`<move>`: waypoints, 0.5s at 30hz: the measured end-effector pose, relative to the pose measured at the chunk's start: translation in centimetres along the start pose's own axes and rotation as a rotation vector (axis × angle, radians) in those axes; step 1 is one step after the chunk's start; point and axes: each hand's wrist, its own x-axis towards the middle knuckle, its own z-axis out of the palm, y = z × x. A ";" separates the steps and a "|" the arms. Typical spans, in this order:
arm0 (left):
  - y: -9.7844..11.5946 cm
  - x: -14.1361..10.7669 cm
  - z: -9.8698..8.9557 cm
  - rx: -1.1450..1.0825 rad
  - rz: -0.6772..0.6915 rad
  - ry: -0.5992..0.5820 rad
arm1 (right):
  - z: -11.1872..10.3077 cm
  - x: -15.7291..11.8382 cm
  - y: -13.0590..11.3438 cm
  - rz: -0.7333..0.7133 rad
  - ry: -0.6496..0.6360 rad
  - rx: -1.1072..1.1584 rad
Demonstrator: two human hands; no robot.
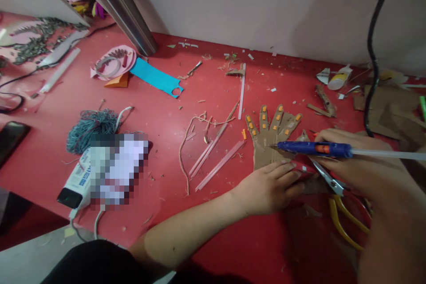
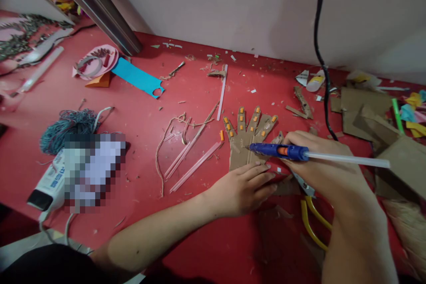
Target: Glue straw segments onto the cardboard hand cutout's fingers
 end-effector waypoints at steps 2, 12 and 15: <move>0.0 0.0 0.0 0.003 0.000 0.011 | -0.2 -0.2 -0.5 0.007 0.026 -0.016; 0.0 -0.1 0.0 0.007 -0.007 0.041 | -0.3 -0.1 -1.9 0.051 -0.051 0.018; 0.0 -0.1 0.2 0.013 0.001 0.065 | 0.0 -0.1 -2.1 0.015 -0.029 -0.015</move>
